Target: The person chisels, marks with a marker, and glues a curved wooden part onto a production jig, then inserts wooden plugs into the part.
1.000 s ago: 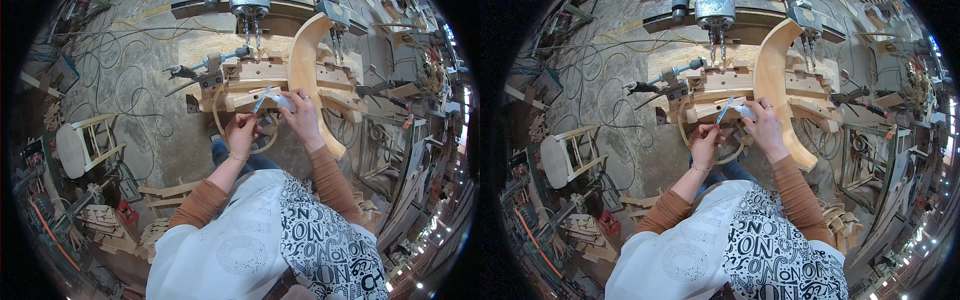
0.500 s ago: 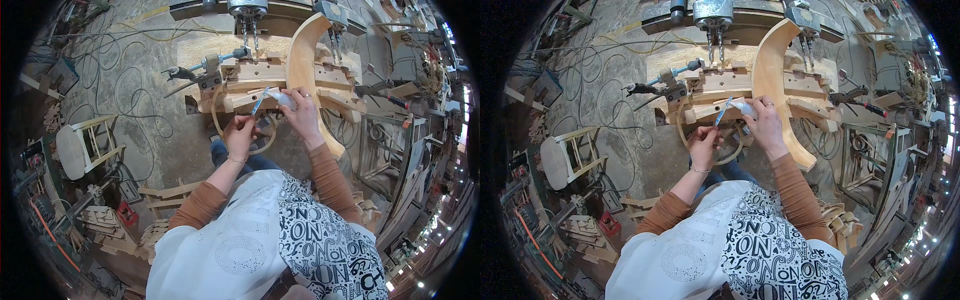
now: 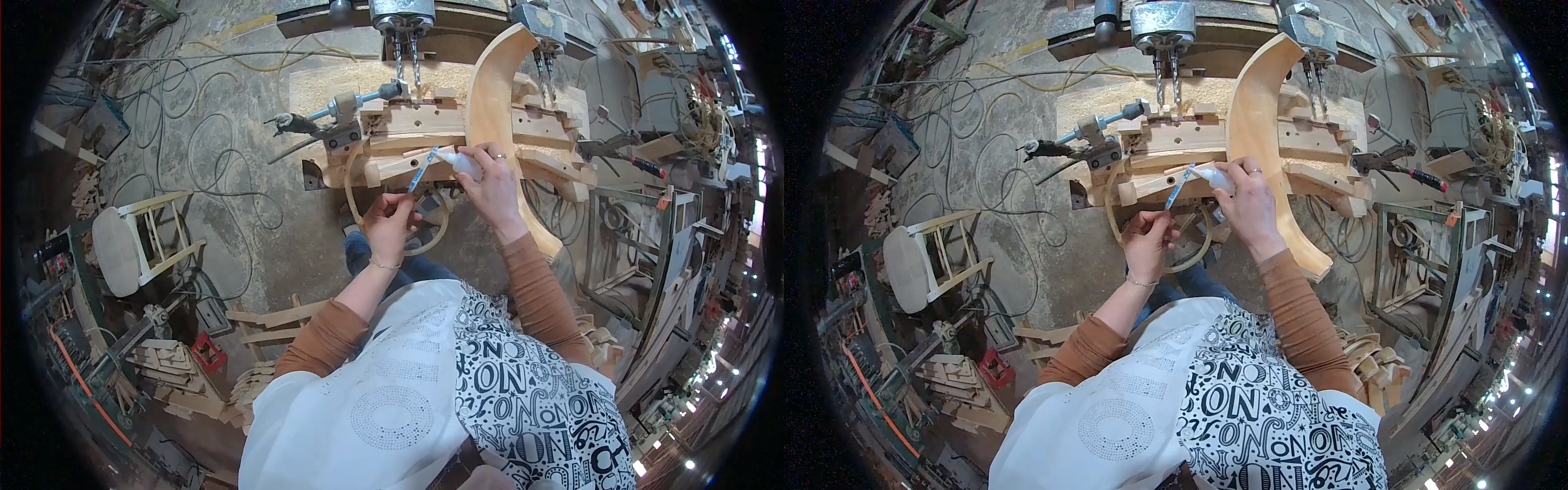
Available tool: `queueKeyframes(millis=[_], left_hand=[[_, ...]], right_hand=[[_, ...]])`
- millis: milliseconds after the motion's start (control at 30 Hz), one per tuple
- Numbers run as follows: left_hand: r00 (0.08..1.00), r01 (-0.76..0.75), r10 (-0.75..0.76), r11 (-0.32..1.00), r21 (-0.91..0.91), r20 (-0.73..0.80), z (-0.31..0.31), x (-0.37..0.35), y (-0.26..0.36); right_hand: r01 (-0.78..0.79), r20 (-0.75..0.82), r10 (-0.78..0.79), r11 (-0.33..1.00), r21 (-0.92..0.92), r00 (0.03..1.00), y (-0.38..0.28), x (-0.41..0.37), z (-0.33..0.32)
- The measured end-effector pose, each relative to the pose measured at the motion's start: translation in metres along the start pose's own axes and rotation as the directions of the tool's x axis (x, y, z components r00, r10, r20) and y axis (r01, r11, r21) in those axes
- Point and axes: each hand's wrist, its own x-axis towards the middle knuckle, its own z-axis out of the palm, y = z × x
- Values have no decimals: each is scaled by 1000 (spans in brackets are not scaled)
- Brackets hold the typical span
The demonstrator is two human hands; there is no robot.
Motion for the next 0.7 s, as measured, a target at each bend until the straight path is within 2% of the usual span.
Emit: queueKeyframes(millis=[433, 533, 600, 633, 700], left_hand=[[1000, 2, -1, 999, 39, -13, -1, -1, 0], [1000, -6, 6, 1000, 30, -6, -3, -2, 0], [1000, 4, -3, 999, 53, -23, -2, -2, 1], [1000, -1, 1, 999, 54, 7, -2, -2, -1], [999, -12, 13, 1000, 25, -39, -5, 0, -5]], right_hand=[[-4, -10, 4, 1000, 0, 1000, 3, 1, 1], [-19, -58, 19, 1000, 1, 998, 5, 4, 2], [23, -145, -6, 993, 115, 989, 9, 9, -1], [17, -171, 1, 995, 102, 985, 11, 11, -4], [21, -226, 49, 955, 296, 973, 18, 15, -11]])
